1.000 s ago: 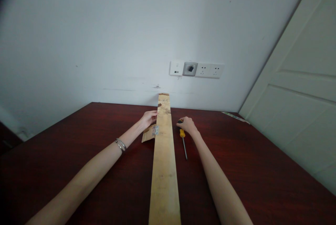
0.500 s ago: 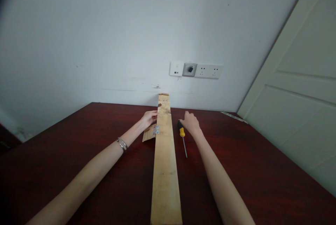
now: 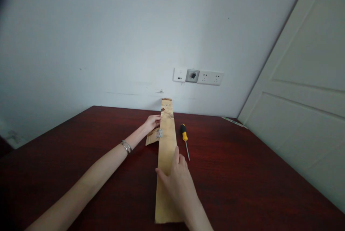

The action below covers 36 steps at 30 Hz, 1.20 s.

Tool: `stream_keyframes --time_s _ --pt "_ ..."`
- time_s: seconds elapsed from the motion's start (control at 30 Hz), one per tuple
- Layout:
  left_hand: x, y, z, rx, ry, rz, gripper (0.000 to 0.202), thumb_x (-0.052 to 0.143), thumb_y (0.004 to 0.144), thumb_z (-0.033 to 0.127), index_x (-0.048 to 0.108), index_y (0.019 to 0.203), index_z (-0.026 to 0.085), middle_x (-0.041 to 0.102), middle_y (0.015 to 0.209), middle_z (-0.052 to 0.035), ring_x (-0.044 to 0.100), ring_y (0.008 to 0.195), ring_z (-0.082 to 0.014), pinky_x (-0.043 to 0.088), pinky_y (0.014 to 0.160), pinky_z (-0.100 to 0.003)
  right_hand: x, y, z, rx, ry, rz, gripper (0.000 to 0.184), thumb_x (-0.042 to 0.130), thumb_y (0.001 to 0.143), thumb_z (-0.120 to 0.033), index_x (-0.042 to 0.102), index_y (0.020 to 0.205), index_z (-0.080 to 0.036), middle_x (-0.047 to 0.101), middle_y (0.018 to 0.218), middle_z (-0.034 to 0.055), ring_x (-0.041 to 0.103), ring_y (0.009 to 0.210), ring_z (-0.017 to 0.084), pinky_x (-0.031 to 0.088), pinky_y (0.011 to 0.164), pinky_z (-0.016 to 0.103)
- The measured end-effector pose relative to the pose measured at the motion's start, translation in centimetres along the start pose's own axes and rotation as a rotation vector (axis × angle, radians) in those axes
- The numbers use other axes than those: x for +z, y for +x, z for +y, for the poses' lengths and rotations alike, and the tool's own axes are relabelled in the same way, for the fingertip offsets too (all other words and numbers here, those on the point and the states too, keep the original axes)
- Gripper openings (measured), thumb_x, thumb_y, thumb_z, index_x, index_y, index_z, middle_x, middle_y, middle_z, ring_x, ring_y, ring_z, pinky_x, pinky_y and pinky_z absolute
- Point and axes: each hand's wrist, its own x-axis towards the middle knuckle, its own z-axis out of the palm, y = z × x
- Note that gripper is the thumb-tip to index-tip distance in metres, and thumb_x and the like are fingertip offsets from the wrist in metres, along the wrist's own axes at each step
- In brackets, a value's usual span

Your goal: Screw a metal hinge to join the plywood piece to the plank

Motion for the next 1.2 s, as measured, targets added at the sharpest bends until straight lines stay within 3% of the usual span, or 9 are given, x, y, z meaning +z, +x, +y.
stream_keyframes --time_s 0.27,0.47,0.6,0.73,0.9,1.07,1.2 --pt "0.0 -0.1 0.3 -0.015 0.003 -0.001 0.017 0.060 0.064 -0.008 0.066 0.073 0.005 0.068 0.066 -0.0090 0.064 0.058 -0.0157 0.054 0.062 -0.027 0.3 0.7 -2.8 0.073 -0.039 -0.011 0.084 0.058 0.076 -0.031 0.020 0.144 -0.001 0.053 0.112 0.0210 0.055 0.108 0.034 0.044 0.091 0.040" --pt "0.1 0.2 0.4 -0.021 0.016 0.007 0.018 0.060 0.063 -0.010 0.064 0.070 0.006 0.068 0.067 -0.0103 0.064 0.057 -0.0151 0.054 0.060 -0.025 0.5 1.6 -3.2 0.113 -0.105 0.003 0.086 0.062 0.073 -0.035 0.024 0.142 -0.001 0.054 0.106 0.0200 0.058 0.102 0.034 0.047 0.083 0.038" --pt "0.1 0.2 0.6 -0.001 0.043 0.018 0.018 0.059 0.063 -0.010 0.064 0.071 0.006 0.067 0.063 -0.0084 0.063 0.055 -0.0143 0.054 0.060 -0.025 0.6 1.4 -3.3 0.124 -0.110 0.053 0.075 0.060 0.072 -0.036 0.035 0.134 -0.002 0.056 0.102 0.0177 0.061 0.096 0.032 0.048 0.077 0.035" --pt "0.0 -0.1 0.9 0.011 0.086 0.020 0.017 0.057 0.065 -0.010 0.061 0.067 0.006 0.065 0.062 -0.0079 0.063 0.055 -0.0133 0.054 0.062 -0.026 0.0 1.2 -3.1 0.095 -0.143 0.079 0.044 0.058 0.073 -0.040 0.055 0.107 -0.011 0.057 0.098 0.0148 0.063 0.089 0.030 0.048 0.072 0.034" --pt "-0.1 -1.3 1.3 0.027 0.177 -0.040 0.013 0.057 0.070 -0.006 0.061 0.068 0.006 0.066 0.064 -0.0093 0.063 0.056 -0.0134 0.054 0.065 -0.026 -0.8 0.7 -3.0 0.097 -0.163 0.084 0.039 0.057 0.074 -0.041 0.057 0.102 -0.014 0.058 0.096 0.0131 0.064 0.084 0.028 0.047 0.067 0.032" --pt "-2.0 -3.0 2.7 0.055 0.344 -0.087 0.003 0.065 0.075 0.007 0.064 0.073 0.009 0.067 0.065 -0.0093 0.064 0.060 -0.0151 0.053 0.065 -0.025 -1.0 0.4 -2.9 0.102 -0.155 0.058 0.039 0.057 0.073 -0.043 0.058 0.102 -0.015 0.059 0.095 0.0125 0.065 0.081 0.027 0.046 0.065 0.033" --pt "-4.4 -4.9 4.9 0.062 0.496 -0.095 0.012 0.073 0.071 0.020 0.066 0.075 0.011 0.068 0.064 -0.0076 0.061 0.056 -0.0130 0.048 0.056 -0.020 -0.9 0.6 -2.8 0.110 -0.143 0.040 0.039 0.058 0.073 -0.042 0.058 0.101 -0.014 0.059 0.094 0.0125 0.065 0.082 0.027 0.046 0.066 0.032"
